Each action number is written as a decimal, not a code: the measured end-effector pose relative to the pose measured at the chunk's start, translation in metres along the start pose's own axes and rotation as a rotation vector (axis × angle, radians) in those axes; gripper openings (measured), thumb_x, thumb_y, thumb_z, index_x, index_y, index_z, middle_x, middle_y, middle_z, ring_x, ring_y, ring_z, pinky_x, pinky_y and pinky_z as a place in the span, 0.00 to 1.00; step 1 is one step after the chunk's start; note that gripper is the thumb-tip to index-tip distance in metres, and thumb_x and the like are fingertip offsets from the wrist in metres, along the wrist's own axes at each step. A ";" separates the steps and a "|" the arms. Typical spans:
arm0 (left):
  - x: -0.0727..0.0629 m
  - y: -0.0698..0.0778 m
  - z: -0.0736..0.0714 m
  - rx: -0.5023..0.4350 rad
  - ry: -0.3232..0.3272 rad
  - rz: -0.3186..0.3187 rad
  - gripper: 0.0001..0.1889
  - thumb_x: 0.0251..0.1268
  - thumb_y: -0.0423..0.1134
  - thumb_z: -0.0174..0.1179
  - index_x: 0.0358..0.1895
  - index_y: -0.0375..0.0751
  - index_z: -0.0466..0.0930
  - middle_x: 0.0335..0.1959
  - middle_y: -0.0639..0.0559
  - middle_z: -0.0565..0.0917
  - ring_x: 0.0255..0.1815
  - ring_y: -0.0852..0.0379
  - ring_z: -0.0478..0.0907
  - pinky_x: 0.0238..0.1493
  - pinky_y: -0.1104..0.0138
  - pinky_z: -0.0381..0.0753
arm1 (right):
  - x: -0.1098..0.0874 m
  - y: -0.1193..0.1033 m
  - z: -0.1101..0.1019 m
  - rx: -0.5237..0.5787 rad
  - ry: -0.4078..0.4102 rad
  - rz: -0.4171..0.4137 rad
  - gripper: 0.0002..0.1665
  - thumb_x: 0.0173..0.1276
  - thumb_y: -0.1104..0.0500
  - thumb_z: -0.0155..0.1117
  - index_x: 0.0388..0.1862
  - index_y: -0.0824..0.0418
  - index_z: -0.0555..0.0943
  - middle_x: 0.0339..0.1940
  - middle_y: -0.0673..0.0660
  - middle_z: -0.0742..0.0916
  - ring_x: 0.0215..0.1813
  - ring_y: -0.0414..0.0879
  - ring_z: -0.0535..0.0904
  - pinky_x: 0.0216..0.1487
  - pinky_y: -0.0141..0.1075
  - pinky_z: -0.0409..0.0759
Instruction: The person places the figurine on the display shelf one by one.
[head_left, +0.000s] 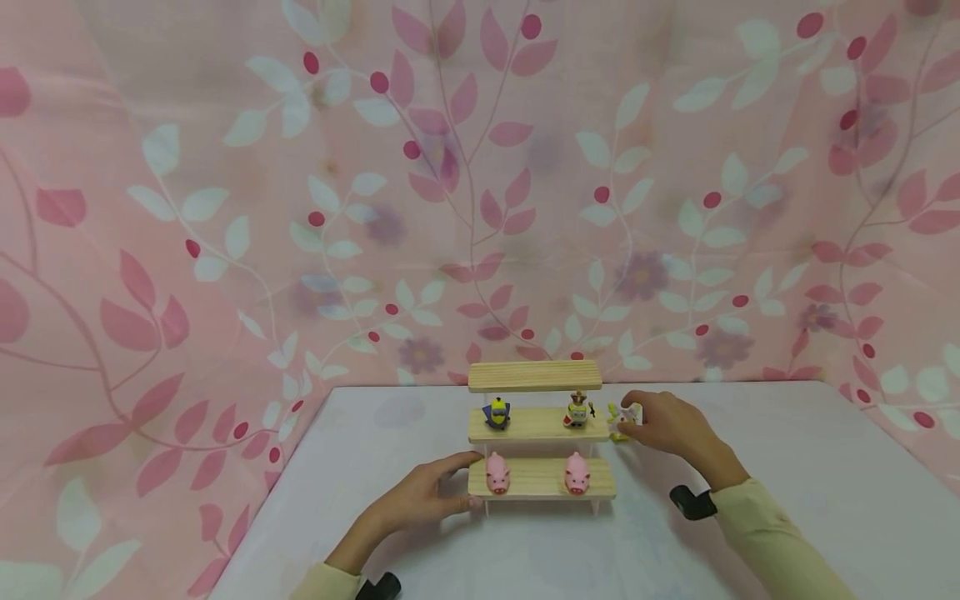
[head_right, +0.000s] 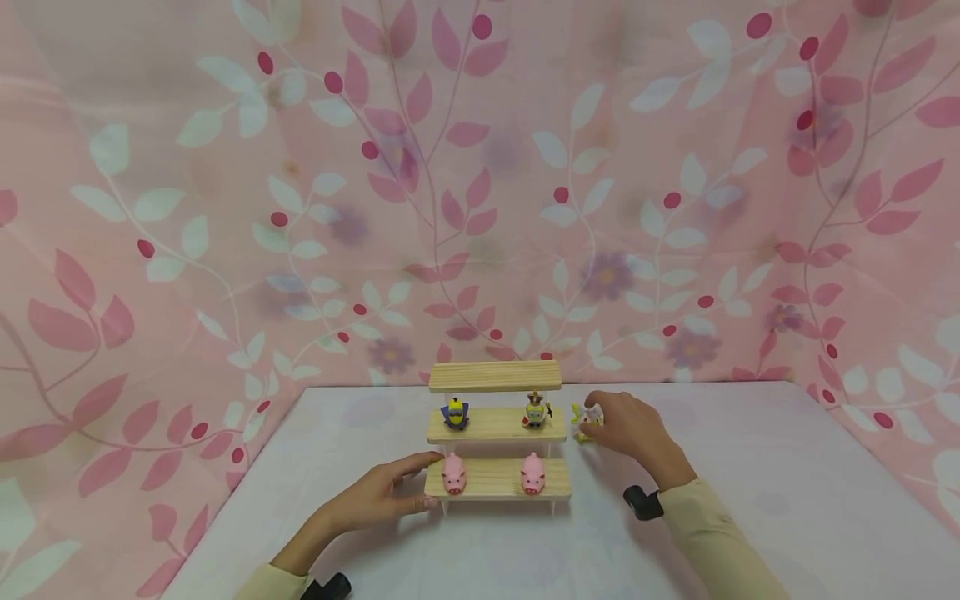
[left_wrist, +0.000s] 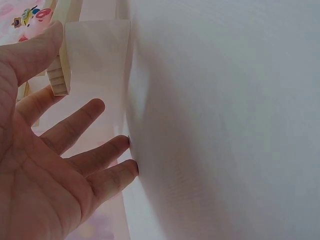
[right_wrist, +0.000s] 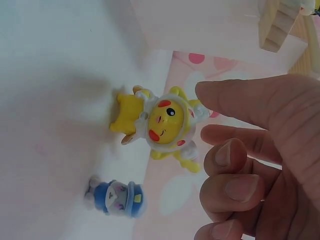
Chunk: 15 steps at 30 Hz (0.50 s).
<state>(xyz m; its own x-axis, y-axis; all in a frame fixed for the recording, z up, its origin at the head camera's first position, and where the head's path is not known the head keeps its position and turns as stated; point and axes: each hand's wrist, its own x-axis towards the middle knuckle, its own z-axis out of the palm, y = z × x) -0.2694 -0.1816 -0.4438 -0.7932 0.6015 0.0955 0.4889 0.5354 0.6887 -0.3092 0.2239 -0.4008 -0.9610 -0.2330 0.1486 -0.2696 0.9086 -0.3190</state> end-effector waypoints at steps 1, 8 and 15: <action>0.000 0.000 0.000 -0.003 0.000 -0.001 0.34 0.64 0.57 0.64 0.72 0.53 0.68 0.70 0.56 0.71 0.71 0.48 0.65 0.67 0.45 0.65 | 0.001 0.000 0.000 -0.002 -0.005 0.003 0.24 0.61 0.49 0.72 0.51 0.61 0.81 0.23 0.50 0.77 0.25 0.44 0.71 0.22 0.38 0.70; 0.000 0.001 0.001 -0.013 0.003 -0.008 0.34 0.64 0.58 0.64 0.71 0.55 0.68 0.69 0.56 0.71 0.71 0.49 0.65 0.68 0.46 0.65 | 0.009 0.003 0.002 -0.050 -0.047 0.007 0.22 0.61 0.49 0.72 0.49 0.60 0.81 0.29 0.51 0.81 0.30 0.46 0.74 0.28 0.44 0.75; 0.000 0.002 0.000 -0.014 0.001 -0.005 0.33 0.65 0.57 0.64 0.71 0.55 0.68 0.69 0.56 0.71 0.71 0.49 0.65 0.68 0.45 0.65 | 0.012 0.004 0.006 -0.091 -0.045 0.022 0.20 0.61 0.49 0.72 0.46 0.60 0.81 0.31 0.53 0.83 0.32 0.48 0.75 0.30 0.47 0.76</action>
<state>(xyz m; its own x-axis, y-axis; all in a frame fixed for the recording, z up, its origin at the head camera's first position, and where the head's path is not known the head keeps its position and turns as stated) -0.2685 -0.1812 -0.4426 -0.7959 0.5984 0.0924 0.4796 0.5299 0.6994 -0.3220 0.2226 -0.4057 -0.9690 -0.2263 0.0992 -0.2438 0.9409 -0.2352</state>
